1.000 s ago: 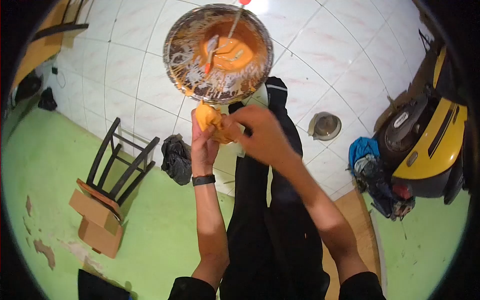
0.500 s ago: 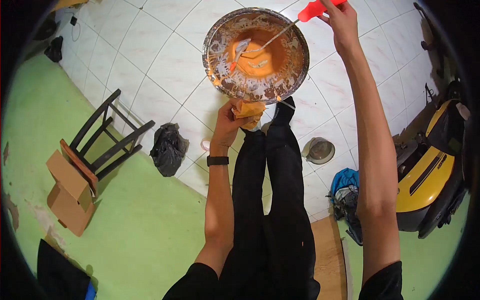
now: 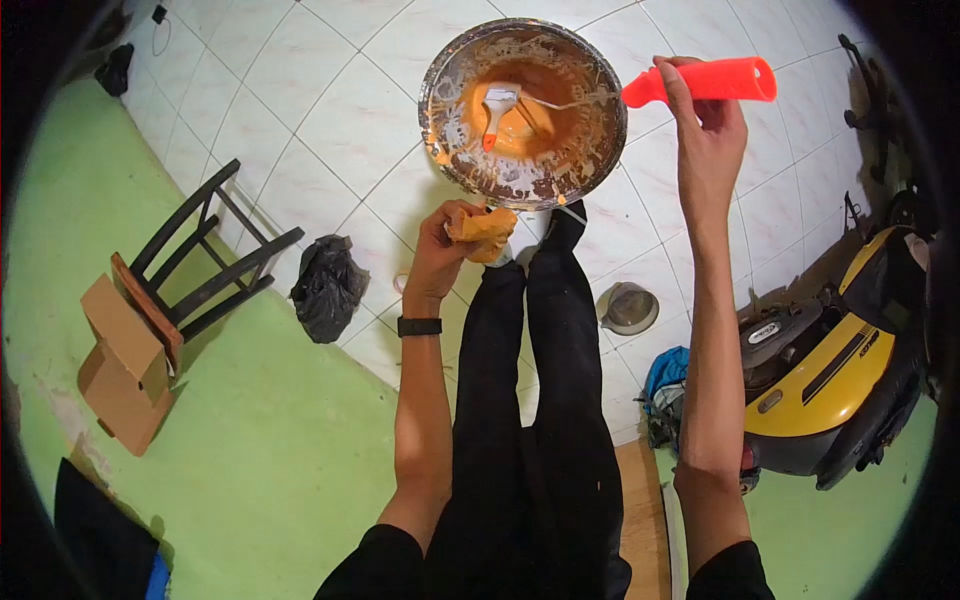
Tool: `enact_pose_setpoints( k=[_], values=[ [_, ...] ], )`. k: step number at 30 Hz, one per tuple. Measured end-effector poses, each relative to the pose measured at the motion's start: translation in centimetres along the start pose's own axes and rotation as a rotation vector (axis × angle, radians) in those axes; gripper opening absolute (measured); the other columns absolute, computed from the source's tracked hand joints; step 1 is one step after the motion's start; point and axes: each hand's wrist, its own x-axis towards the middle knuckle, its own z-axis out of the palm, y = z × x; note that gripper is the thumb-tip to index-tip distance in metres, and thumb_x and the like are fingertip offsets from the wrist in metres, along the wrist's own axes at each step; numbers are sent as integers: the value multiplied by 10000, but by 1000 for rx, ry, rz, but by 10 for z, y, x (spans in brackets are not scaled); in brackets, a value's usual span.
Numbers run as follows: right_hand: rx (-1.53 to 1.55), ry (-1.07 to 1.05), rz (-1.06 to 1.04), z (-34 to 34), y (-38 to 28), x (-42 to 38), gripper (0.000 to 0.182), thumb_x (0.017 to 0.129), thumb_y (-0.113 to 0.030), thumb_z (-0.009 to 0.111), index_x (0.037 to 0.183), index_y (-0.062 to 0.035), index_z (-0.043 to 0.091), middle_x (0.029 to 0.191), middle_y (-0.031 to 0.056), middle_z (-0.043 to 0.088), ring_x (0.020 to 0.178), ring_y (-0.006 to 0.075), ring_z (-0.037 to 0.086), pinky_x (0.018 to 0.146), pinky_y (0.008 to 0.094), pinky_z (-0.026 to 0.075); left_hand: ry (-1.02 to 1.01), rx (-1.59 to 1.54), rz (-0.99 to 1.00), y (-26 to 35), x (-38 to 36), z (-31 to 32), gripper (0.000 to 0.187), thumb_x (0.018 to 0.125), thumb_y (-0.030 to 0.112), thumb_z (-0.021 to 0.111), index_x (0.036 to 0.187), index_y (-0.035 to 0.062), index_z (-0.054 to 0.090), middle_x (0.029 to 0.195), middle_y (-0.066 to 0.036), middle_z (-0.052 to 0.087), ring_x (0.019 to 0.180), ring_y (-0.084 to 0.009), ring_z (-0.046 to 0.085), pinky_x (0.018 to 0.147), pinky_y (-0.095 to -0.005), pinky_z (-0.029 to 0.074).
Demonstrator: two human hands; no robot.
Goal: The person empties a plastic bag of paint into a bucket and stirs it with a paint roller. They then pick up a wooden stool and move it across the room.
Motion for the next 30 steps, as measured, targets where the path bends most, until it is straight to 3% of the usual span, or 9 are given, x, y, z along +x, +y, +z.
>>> enact_pose_setpoints(
  k=[5, 8, 11, 15, 18, 21, 25, 26, 30],
  values=[
    [-21, 55, 49, 4, 16, 3, 392, 887, -306, 635, 1038, 55, 604, 1006, 156, 654, 926, 190, 637, 845, 300, 475, -19, -37, 51, 4, 6, -1, 330, 696, -158, 623, 835, 99, 469, 1015, -43, 546, 1022, -165, 544, 954, -332, 435],
    [-647, 109, 301, 3, 35, -8, 542, 876, -419, 577, 981, 112, 609, 947, 237, 657, 879, 299, 668, 811, 337, 493, -24, -50, 71, 9, 7, 2, 319, 688, -157, 626, 820, 89, 471, 997, -44, 543, 999, -159, 543, 932, -322, 443],
    [-439, -288, 716, 0, 46, -21, 503, 874, -402, 574, 879, 95, 651, 777, 187, 682, 733, 297, 685, 744, 354, 514, -10, -5, 95, 16, 5, 3, 305, 664, -138, 647, 796, 76, 474, 958, -49, 550, 956, -154, 548, 888, -308, 455],
    [-411, -489, 472, 69, 109, -40, 387, 860, -301, 590, 748, 63, 660, 660, 182, 662, 613, 221, 681, 635, 350, 528, 24, 79, 106, 24, 4, 7, 298, 625, -106, 682, 749, 67, 475, 885, -56, 562, 871, -160, 557, 833, -307, 462],
    [29, -629, 926, 143, 177, -27, 257, 829, -189, 633, 688, 26, 637, 606, 141, 623, 473, 187, 602, 470, 307, 493, 21, 90, 130, 23, 2, 4, 289, 637, -90, 698, 719, 70, 471, 861, -62, 567, 832, -164, 555, 821, -318, 462],
    [-75, -758, 1025, 194, 251, -20, 180, 786, -166, 687, 731, -15, 606, 606, 85, 586, 428, 161, 549, 384, 269, 452, 1, 106, 227, 21, 7, 1, 293, 648, -69, 715, 702, 77, 467, 839, -67, 570, 829, -161, 556, 811, -323, 464],
    [-152, -668, 1194, 247, 303, -21, 200, 754, -164, 716, 776, -29, 571, 617, 62, 568, 409, 146, 528, 346, 266, 434, -66, -7, 226, 28, 10, -9, 243, 710, 31, 752, 710, 79, 514, 850, -80, 599, 810, -165, 565, 816, -323, 456],
    [-168, -718, 1204, 256, 317, -23, 203, 747, -162, 718, 775, -33, 563, 608, 54, 556, 409, 140, 526, 341, 269, 430, -70, 87, 222, 33, 8, -11, 222, 775, 48, 695, 739, 83, 479, 805, -72, 536, 876, -261, 563, 863, -436, 451],
    [-148, -667, 1185, 270, 348, -29, 179, 727, -150, 726, 705, -47, 581, 605, 74, 584, 422, 140, 539, 339, 274, 419, -10, -88, 284, 42, 13, -12, 239, 755, 90, 748, 701, 66, 516, 830, -89, 598, 796, -178, 569, 865, -355, 456]
  ],
)
